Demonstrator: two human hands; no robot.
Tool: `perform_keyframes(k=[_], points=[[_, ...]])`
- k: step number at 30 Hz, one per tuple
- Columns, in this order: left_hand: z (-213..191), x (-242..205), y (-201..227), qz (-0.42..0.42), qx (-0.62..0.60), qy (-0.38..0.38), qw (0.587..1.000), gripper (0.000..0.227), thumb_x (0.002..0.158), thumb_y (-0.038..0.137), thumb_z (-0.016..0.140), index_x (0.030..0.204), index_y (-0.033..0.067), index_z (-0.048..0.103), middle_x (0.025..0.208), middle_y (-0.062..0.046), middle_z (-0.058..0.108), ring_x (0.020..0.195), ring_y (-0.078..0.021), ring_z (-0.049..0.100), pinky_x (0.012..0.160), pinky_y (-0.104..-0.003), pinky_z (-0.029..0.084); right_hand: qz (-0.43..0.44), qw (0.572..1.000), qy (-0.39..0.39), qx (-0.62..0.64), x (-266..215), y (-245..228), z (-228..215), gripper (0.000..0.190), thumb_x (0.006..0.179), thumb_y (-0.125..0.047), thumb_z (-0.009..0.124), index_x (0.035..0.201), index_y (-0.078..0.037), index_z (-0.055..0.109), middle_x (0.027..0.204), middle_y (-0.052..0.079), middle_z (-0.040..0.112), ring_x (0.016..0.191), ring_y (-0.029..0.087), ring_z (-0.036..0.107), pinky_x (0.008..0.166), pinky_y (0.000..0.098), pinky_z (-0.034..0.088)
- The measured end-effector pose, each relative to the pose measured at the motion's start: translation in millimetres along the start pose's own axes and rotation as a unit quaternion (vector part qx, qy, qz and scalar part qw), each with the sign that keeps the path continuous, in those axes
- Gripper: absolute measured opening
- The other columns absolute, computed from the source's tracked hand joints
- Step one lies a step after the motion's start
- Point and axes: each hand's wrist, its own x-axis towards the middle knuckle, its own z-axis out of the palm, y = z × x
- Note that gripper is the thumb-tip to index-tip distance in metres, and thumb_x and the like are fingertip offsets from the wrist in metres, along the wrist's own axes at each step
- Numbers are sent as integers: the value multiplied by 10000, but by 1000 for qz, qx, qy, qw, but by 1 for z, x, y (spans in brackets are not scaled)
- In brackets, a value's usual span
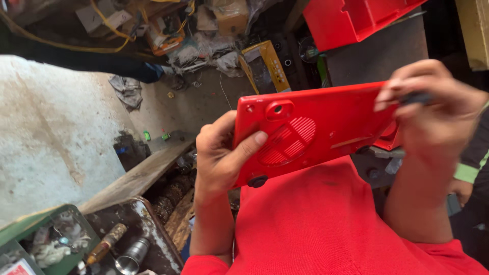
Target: The person attaches small black rubber feet to a red plastic cover by pressing them into place. They then place the cover onto a larger red plastic housing on the workbench.
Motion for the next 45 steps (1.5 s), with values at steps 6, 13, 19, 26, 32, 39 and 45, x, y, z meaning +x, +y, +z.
perform_keyframes(k=[6,13,19,26,32,39,45], points=[[26,3,11,-13,119,-45,992,193,961,-4,761,1143,-48,715,803,-34,711,679,-43,608,589,-210,490,24,990,-4,-141,10,-58,74,468,672,-30,905,1079,18,679,925,166,739,811,170,756,659,247,628],[50,5,28,56,234,-96,966,258,944,28,767,1191,8,694,847,-87,749,718,-140,759,671,-247,569,-104,973,-42,-200,17,-62,65,295,727,-35,866,984,-11,724,1013,187,712,888,195,741,719,260,618],[60,2,29,119,282,-114,945,323,963,27,769,1268,14,663,1033,-123,759,892,-242,792,778,-301,607,-99,965,-12,-241,2,-55,63,366,698,-95,944,1004,-12,761,1008,170,695,838,193,698,605,211,542],[64,2,27,125,289,-116,942,343,979,36,779,1295,14,649,1083,-124,749,921,-257,784,793,-303,613,-164,955,-14,-248,4,-48,57,315,743,-35,879,985,44,693,975,220,686,764,224,712,635,273,566],[66,3,31,127,306,-127,935,358,974,25,781,1304,9,643,1099,-134,747,936,-271,779,797,-309,612,-153,951,-18,-269,-1,-54,55,310,729,-6,899,969,23,704,988,228,675,745,197,685,619,237,534],[70,6,37,179,318,-147,920,381,952,-1,755,1296,-23,592,1202,-193,715,1049,-322,757,842,-342,615,-117,931,-45,-342,-2,-64,53,300,756,39,921,974,35,714,1034,213,656,820,230,687,674,268,558],[72,4,31,142,296,-150,932,387,993,21,774,1342,-2,608,1144,-154,734,1006,-282,771,842,-318,623,-185,928,-45,-321,1,-59,49,309,729,7,916,954,28,706,977,214,671,820,230,707,692,275,596]])
